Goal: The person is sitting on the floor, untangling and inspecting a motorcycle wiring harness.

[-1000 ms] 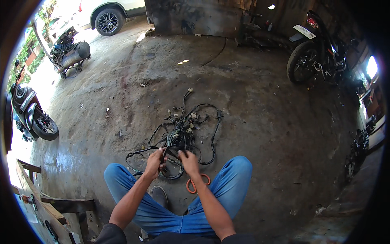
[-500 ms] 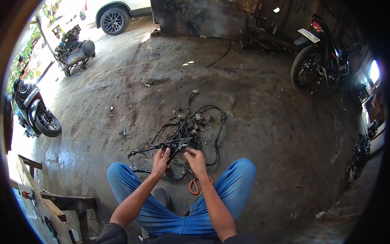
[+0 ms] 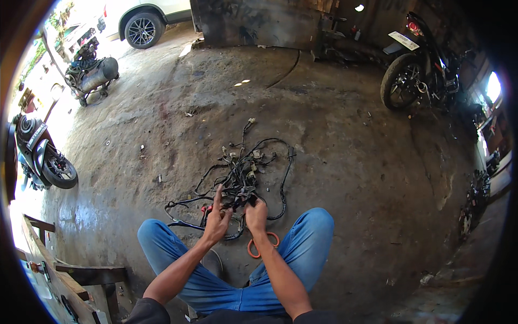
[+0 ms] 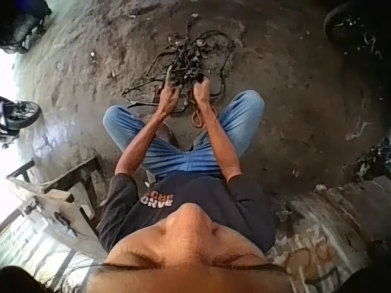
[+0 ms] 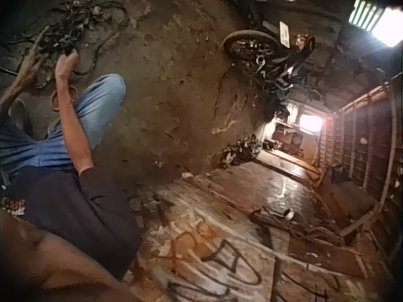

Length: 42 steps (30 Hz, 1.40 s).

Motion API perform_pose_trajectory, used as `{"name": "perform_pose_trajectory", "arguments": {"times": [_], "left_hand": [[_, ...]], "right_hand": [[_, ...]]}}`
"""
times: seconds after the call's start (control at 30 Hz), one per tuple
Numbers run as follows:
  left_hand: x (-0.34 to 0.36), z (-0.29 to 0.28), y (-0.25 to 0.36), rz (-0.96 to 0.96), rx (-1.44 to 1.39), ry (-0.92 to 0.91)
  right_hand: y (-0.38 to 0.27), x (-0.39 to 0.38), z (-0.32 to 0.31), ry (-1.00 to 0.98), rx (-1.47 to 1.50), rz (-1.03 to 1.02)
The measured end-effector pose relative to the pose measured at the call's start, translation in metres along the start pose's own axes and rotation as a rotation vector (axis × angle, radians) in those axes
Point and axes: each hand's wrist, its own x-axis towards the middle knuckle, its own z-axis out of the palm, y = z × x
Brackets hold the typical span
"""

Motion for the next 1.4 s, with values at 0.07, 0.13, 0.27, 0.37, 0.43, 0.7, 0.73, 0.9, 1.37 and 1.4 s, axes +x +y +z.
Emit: {"name": "perform_pose_trajectory", "arguments": {"times": [0.07, 0.13, 0.27, 0.37, 0.43, 0.7, 0.73, 0.9, 1.37, 1.4], "left_hand": [[0.002, -0.004, -0.001, -0.152, -0.024, 0.057], [0.016, -0.015, -0.058, -0.128, -0.019, 0.065], [0.019, -0.013, -0.047, -0.213, -0.196, 0.022], [0.016, -0.014, -0.029, -0.334, -0.406, 0.012], [0.016, -0.015, -0.017, -0.372, -0.441, 0.016], [0.018, -0.012, -0.026, -0.326, -0.573, -0.009], [0.018, -0.011, -0.029, -0.327, -0.573, -0.008], [0.016, -0.012, -0.028, -0.264, -0.487, -0.036], [0.01, -0.02, -0.019, -0.326, -0.588, -0.029], [0.008, -0.02, -0.02, -0.337, -0.619, -0.062]], "right_hand": [[-0.001, 0.004, -0.002, 0.078, 0.261, 0.092], [-0.008, 0.008, -0.004, 0.108, 0.605, 0.187], [-0.013, 0.011, -0.019, 0.056, -0.093, 0.244], [0.001, -0.01, -0.016, 0.012, -0.881, -0.204], [0.006, -0.009, -0.016, -0.065, -0.754, 0.026], [-0.016, -0.013, 0.013, -0.256, 0.057, -0.026], [-0.017, -0.018, 0.018, -0.22, 0.042, -0.081], [-0.025, -0.02, 0.014, -0.193, 0.014, -0.061], [-0.013, -0.013, 0.007, 0.097, -0.364, -0.3], [-0.008, -0.009, 0.009, 0.095, -0.362, -0.3]]}}
